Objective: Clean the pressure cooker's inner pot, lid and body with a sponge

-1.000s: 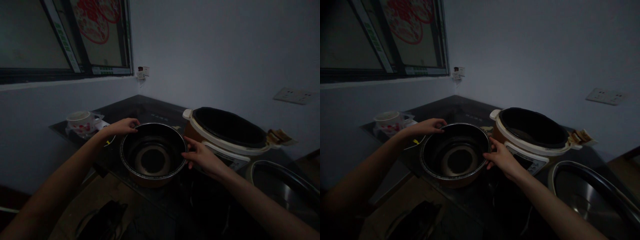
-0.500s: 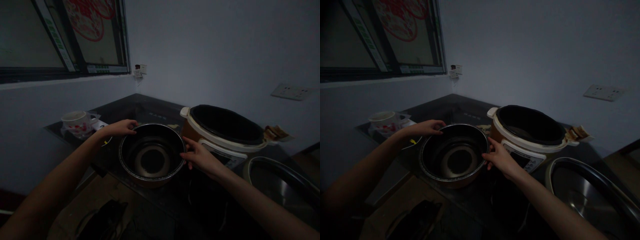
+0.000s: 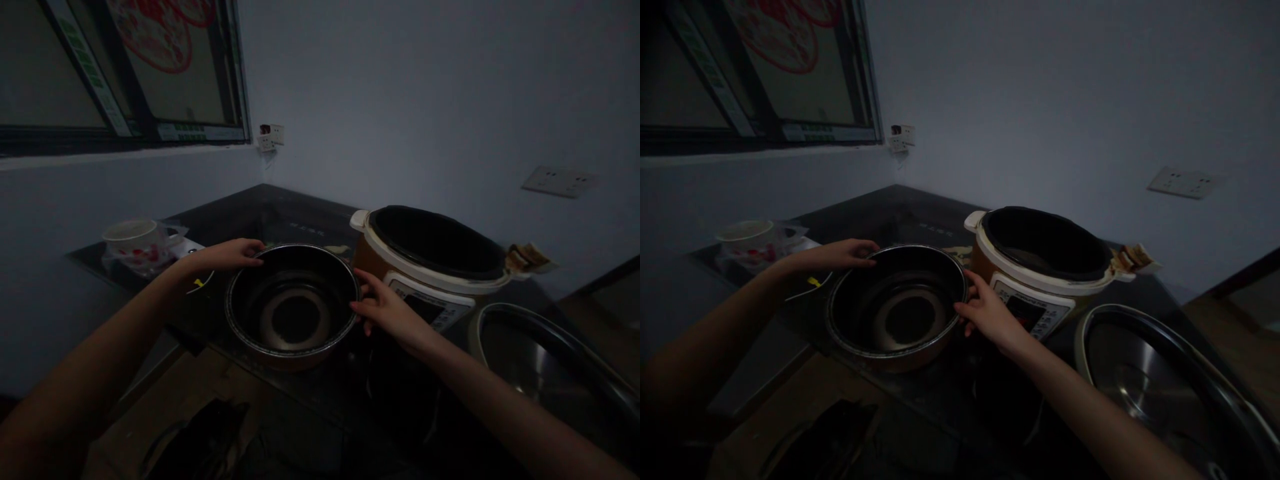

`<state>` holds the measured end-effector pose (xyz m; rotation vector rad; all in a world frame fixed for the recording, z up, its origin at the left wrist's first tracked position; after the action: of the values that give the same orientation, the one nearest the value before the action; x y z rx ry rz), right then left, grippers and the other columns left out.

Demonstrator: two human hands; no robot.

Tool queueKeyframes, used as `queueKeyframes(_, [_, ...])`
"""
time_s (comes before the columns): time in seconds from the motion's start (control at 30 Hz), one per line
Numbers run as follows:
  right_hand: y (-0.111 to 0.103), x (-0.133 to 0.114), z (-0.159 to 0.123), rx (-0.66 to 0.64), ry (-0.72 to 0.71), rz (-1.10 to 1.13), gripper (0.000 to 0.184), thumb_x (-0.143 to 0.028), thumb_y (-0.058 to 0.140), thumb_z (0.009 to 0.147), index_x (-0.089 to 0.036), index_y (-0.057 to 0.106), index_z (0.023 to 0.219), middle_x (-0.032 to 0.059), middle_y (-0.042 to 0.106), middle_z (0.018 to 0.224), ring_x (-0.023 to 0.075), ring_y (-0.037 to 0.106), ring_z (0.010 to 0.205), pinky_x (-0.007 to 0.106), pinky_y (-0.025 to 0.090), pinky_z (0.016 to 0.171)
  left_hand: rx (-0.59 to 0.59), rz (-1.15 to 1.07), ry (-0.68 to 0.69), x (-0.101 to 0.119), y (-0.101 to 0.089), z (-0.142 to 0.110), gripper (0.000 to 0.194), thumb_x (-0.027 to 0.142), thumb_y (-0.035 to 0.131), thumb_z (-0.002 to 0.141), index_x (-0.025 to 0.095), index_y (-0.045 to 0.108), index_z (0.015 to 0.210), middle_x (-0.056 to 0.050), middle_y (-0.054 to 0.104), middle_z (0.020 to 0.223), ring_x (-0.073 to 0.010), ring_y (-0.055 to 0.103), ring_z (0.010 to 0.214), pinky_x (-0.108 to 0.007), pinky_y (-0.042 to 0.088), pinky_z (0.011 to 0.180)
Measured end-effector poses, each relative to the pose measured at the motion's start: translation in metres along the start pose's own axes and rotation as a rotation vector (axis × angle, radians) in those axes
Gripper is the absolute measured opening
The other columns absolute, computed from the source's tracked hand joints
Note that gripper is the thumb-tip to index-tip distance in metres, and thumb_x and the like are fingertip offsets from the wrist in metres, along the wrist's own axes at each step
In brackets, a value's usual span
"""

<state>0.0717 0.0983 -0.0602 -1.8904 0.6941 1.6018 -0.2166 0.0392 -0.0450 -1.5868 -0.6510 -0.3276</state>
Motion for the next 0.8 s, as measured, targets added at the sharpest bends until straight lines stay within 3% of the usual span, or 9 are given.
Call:
queueKeyframes(0.13, [-0.005,0.001,-0.012,-0.03,-0.061,-0.056,0.073,-0.025,0.068,0.069,-0.024,0.037,0.135,-0.0001,0.051,0.094,0.0107,0.059,0.062,0.02,0.048,0.039,0.082,0.046,-0.017,0.003,-0.009,-0.005,0.049,0.053,0.059,0.068,0.019,0.066,0.103,-0.006,0.071,0.084,-0.0231,0.064,0.077,-0.028,0.046,0.067])
queueKeyframes(0.23, [-0.013,-0.001,-0.033,-0.023,-0.082,-0.119,0.073,-0.03,0.067,0.071,-0.025,0.038,0.137,0.0026,0.053,0.101,0.0122,0.062,0.066,0.021,0.05,0.042,0.208,0.155,0.008,0.016,-0.022,-0.013,0.048,0.05,0.052,0.073,0.016,0.065,0.104,-0.008,0.069,0.087,-0.0238,0.064,0.078,-0.03,0.047,0.07])
queueKeyframes(0.37, [-0.025,-0.013,-0.084,0.044,-0.161,-0.321,0.051,-0.029,0.062,0.077,-0.026,0.055,0.128,0.0055,0.062,0.104,0.0145,0.064,0.071,0.025,0.056,0.053,0.463,0.233,0.106,0.055,-0.039,-0.041,0.043,0.043,0.045,0.079,0.014,0.064,0.105,-0.011,0.068,0.096,-0.0248,0.063,0.084,-0.034,0.047,0.076])
queueKeyframes(0.47, [-0.029,-0.014,-0.129,0.099,-0.273,-0.517,0.035,-0.028,0.059,0.082,-0.032,0.065,0.116,0.0041,0.07,0.098,0.0168,0.068,0.077,0.028,0.058,0.067,0.575,0.123,0.219,0.092,-0.032,-0.08,0.036,0.042,0.046,0.084,0.018,0.065,0.105,-0.008,0.069,0.098,-0.023,0.064,0.085,-0.032,0.048,0.076])
queueKeyframes(0.57, [-0.035,0.015,-0.157,0.174,-0.271,-0.641,0.034,-0.028,0.058,0.085,-0.034,0.065,0.117,0.0042,0.072,0.103,0.0196,0.07,0.091,0.028,0.058,0.077,0.565,-0.021,0.351,0.131,0.001,-0.123,0.023,0.034,0.05,0.088,0.024,0.065,0.101,-0.002,0.07,0.088,-0.0175,0.065,0.078,-0.025,0.048,0.069])
queueKeyframes(0.63, [-0.045,0.041,-0.165,0.292,-0.282,-0.711,0.034,-0.029,0.055,0.086,-0.031,0.064,0.119,0.0055,0.07,0.11,0.0209,0.068,0.099,0.03,0.057,0.082,0.367,-0.135,0.507,0.164,0.045,-0.141,0.019,0.022,0.049,0.089,0.026,0.066,0.098,0.001,0.07,0.083,-0.0125,0.065,0.073,-0.02,0.048,0.066])
queueKeyframes(0.73, [-0.065,0.08,-0.167,0.544,-0.235,-0.811,0.035,-0.031,0.048,0.089,-0.027,0.062,0.121,0.0079,0.067,0.116,0.0229,0.065,0.103,0.037,0.055,0.087,-0.081,-0.223,0.698,0.207,0.135,-0.148,0.024,0.015,0.053,0.087,0.029,0.066,0.102,0.004,0.071,0.088,-0.0097,0.066,0.082,-0.018,0.048,0.076])
queueKeyframes(0.77, [-0.069,0.091,-0.166,0.604,-0.219,-0.839,0.035,-0.032,0.046,0.089,-0.026,0.061,0.121,0.0088,0.066,0.116,0.0237,0.065,0.104,0.039,0.055,0.088,-0.157,-0.246,0.678,0.212,0.162,-0.141,0.024,0.015,0.053,0.088,0.028,0.066,0.103,0.003,0.071,0.092,-0.0102,0.066,0.085,-0.019,0.049,0.079])
queueKeyframes(0.8, [-0.073,0.1,-0.166,0.658,-0.208,-0.863,0.036,-0.033,0.045,0.09,-0.024,0.061,0.121,0.0098,0.065,0.117,0.0246,0.064,0.105,0.041,0.054,0.088,-0.14,-0.259,0.64,0.212,0.181,-0.128,0.025,0.014,0.051,0.088,0.027,0.066,0.105,0.001,0.07,0.096,-0.0117,0.065,0.089,-0.021,0.049,0.081])
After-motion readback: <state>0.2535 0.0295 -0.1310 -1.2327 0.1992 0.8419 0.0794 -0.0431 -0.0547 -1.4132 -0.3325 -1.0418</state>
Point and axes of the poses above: each hand's wrist, its own z-axis towards the middle knuckle, its own y-axis out of the palm, x = y × z, the point moved 9 cm from there along z, towards the middle knuckle
